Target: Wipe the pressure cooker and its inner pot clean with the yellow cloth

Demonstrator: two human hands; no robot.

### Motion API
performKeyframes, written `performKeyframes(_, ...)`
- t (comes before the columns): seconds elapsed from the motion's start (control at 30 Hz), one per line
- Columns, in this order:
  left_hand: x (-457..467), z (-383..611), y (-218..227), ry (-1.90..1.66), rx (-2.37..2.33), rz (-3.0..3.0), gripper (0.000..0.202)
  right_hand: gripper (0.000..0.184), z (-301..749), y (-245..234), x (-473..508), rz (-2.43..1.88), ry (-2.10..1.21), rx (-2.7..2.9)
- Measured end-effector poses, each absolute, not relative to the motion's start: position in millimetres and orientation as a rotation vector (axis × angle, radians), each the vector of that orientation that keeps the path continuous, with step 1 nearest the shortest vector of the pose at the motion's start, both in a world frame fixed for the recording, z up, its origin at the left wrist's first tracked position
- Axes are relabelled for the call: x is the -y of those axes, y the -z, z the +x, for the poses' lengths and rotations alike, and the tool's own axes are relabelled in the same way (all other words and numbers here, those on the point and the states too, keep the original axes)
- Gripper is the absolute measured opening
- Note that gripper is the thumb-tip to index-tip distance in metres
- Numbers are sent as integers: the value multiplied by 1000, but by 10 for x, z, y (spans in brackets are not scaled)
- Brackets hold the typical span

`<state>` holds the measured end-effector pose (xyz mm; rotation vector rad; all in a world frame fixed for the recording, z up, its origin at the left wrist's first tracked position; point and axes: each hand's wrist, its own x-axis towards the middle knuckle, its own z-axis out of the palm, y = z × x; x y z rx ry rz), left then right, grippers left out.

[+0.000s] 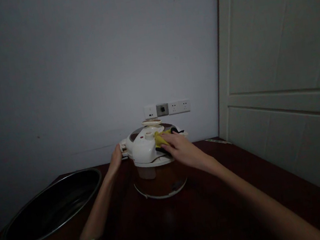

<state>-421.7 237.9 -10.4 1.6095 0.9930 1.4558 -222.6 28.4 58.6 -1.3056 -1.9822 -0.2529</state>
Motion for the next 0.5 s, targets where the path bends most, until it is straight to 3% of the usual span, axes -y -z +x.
performKeyframes(0.27, -2384, -4225, 66, -1452, -1129, 1596, 49, 37, -1639, 180, 167, -1372, 137, 1044)
performKeyframes(0.4, -2089, -4256, -112, -1856, -1175, 1655, 39, 29, -1711, 329, 176, -1309, 368, 1285)
performKeyframes(0.5, -1658, -4259, -273, -2075, -987, 1878, 31, 38, -1961, 209, 90, -1195, 705, 1690)
